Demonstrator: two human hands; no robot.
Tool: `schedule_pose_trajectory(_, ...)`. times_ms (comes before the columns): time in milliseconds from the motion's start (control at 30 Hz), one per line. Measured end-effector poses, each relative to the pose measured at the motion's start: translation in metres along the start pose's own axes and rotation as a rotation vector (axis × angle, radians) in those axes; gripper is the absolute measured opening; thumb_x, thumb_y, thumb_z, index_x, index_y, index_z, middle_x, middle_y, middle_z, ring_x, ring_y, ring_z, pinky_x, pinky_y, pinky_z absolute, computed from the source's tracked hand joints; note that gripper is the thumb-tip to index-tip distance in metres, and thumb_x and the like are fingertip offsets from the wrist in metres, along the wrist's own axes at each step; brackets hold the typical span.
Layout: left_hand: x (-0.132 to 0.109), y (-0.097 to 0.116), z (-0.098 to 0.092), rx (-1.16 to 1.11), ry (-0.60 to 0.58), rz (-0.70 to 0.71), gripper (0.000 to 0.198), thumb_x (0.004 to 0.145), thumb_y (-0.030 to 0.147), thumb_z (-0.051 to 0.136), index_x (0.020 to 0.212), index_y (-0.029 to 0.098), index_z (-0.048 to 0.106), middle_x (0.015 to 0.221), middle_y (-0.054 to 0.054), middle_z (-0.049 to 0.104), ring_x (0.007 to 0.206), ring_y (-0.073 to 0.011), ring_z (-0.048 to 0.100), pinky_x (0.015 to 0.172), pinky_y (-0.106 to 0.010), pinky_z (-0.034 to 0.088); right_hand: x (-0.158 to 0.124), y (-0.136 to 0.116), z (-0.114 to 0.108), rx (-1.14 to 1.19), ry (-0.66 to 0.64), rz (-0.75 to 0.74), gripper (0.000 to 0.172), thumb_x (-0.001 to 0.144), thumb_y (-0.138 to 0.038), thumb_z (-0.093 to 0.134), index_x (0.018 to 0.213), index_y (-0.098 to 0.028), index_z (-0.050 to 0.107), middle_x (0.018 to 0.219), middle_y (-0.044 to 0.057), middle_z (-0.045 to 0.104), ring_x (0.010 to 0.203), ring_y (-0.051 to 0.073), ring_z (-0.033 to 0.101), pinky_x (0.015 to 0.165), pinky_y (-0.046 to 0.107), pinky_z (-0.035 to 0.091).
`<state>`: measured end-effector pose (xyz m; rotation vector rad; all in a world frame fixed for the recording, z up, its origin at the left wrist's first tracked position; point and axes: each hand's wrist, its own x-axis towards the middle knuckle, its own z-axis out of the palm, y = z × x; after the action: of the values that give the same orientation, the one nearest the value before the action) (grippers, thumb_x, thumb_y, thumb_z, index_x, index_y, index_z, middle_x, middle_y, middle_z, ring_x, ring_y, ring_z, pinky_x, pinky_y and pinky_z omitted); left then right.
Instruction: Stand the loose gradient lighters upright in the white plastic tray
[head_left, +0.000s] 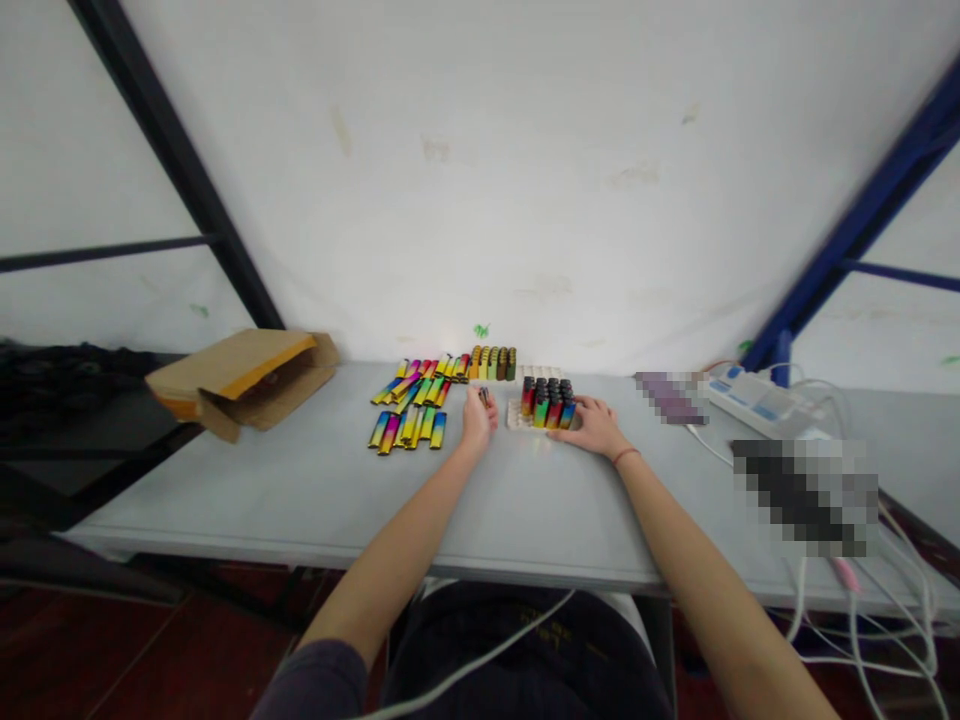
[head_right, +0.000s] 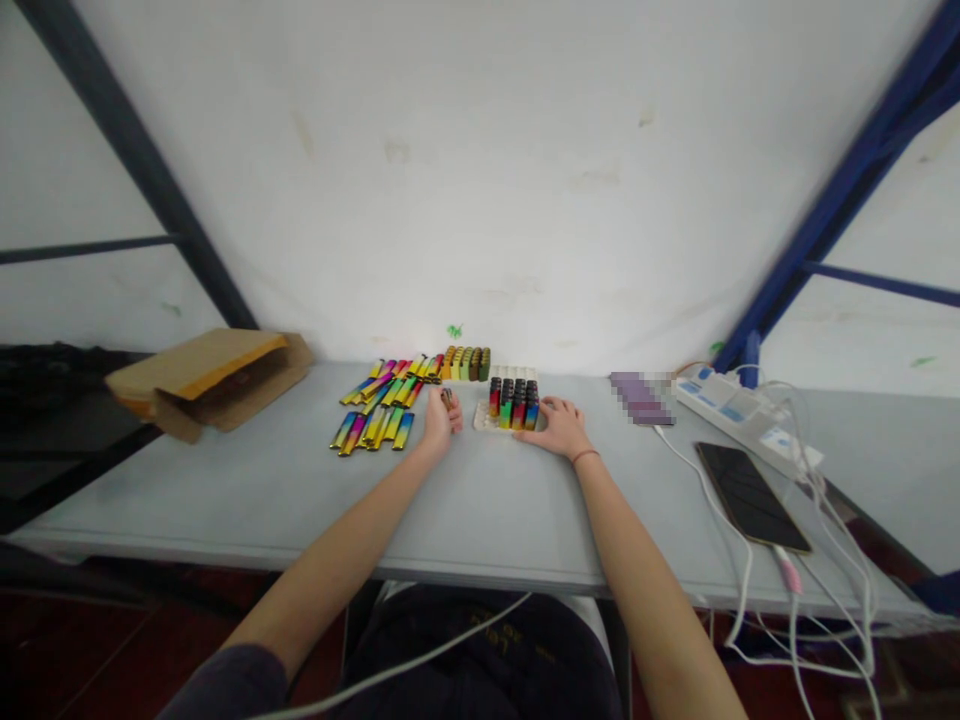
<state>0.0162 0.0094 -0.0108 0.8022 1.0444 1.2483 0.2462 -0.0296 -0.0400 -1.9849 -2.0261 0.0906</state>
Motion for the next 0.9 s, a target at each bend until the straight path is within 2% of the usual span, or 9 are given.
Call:
schedule_pose_trajectory(100,0.001,-0.003,0.001,0.056,-0.017,0.085,0.042,0.103,0.052,0.029,0.077,0.022,0.044,0.048,0.009,0.034,0.037,-0.0084,0.029,0.041,-0.02,0.023,0.0,-0.001,0.001,-0.008,0.006,0.0,0.071,0.081,-0.072,0.069,0.134,-0.024,0.067,0.153,0.014,0.053,0.137,0.04,0.047,0.11,0.053,0.04)
schedule_pose_trajectory(200,0.002,-0.006,0.0,0.192,-0.082,0.306,0.032,0.1,0.052,0.046,0.093,0.022,0.05,0.061,0.006,0.052,0.049,-0.0093,0.046,0.051,-0.02,0.038,-0.001,-0.001,0.001,-0.018,0.01,-0.007,0.07,0.083,-0.071,0.067,0.135,-0.023,0.066,0.153,0.014,0.054,0.138,0.039,0.047,0.109,0.05,0.041)
schedule_pose_trajectory(267,0.003,-0.008,-0.001,0.312,-0.138,0.472,0.028,0.098,0.049,0.053,0.099,0.021,0.056,0.079,0.0,0.064,0.071,-0.0125,0.061,0.068,-0.023,0.049,-0.003,-0.001,0.001,-0.023,0.011,-0.005,0.071,0.084,-0.07,0.067,0.136,-0.022,0.064,0.153,0.014,0.054,0.139,0.039,0.046,0.109,0.049,0.041)
schedule_pose_trajectory(367,0.007,-0.011,-0.002,0.467,-0.17,0.638,0.025,0.097,0.043,0.057,0.101,0.019,0.065,0.106,-0.009,0.07,0.105,-0.02,0.064,0.088,-0.029,0.051,-0.004,-0.002,0.0,-0.024,0.009,-0.004,0.071,0.085,-0.069,0.066,0.138,-0.021,0.063,0.152,0.015,0.055,0.139,0.039,0.046,0.109,0.049,0.041)
schedule_pose_trajectory(467,0.012,-0.015,-0.004,0.52,-0.223,0.661,0.026,0.097,0.039,0.056,0.105,0.018,0.069,0.116,-0.012,0.071,0.114,-0.0232,0.064,0.096,-0.033,0.051,-0.005,-0.002,-0.001,-0.019,0.016,-0.01,0.071,0.086,-0.068,0.067,0.138,-0.021,0.063,0.151,0.015,0.056,0.139,0.039,0.047,0.109,0.048,0.041)
schedule_pose_trajectory(567,0.015,-0.021,-0.004,0.546,-0.306,0.656,0.026,0.098,0.035,0.053,0.107,0.017,0.071,0.12,-0.012,0.072,0.118,-0.0228,0.064,0.105,-0.034,0.048,-0.005,-0.001,0.0,-0.009,0.031,-0.021,0.07,0.086,-0.067,0.067,0.139,-0.022,0.063,0.151,0.015,0.056,0.138,0.038,0.048,0.109,0.047,0.042)
schedule_pose_trajectory(667,0.016,-0.025,-0.004,0.608,-0.355,0.656,0.027,0.098,0.031,0.053,0.108,0.016,0.072,0.121,-0.013,0.072,0.118,-0.0221,0.065,0.105,-0.033,0.049,-0.005,0.001,0.002,-0.001,0.044,-0.032,0.068,0.086,-0.067,0.067,0.138,-0.022,0.063,0.15,0.014,0.057,0.137,0.038,0.049,0.109,0.048,0.042)
schedule_pose_trajectory(800,0.015,-0.027,-0.004,0.704,-0.323,0.703,0.027,0.098,0.028,0.051,0.112,0.016,0.072,0.122,-0.013,0.072,0.117,-0.0229,0.066,0.105,-0.036,0.051,-0.004,0.003,0.003,0.005,0.032,-0.046,0.07,0.086,-0.068,0.065,0.138,-0.022,0.063,0.151,0.014,0.057,0.137,0.037,0.049,0.11,0.048,0.041)
schedule_pose_trajectory(900,0.013,-0.024,-0.002,0.771,-0.294,0.71,0.029,0.098,0.026,0.053,0.121,0.019,0.068,0.118,-0.01,0.074,0.104,-0.0206,0.07,0.099,-0.035,0.054,-0.004,0.003,0.004,0.008,0.029,-0.044,0.07,0.086,-0.068,0.065,0.138,-0.022,0.063,0.151,0.014,0.057,0.137,0.037,0.049,0.111,0.048,0.041)
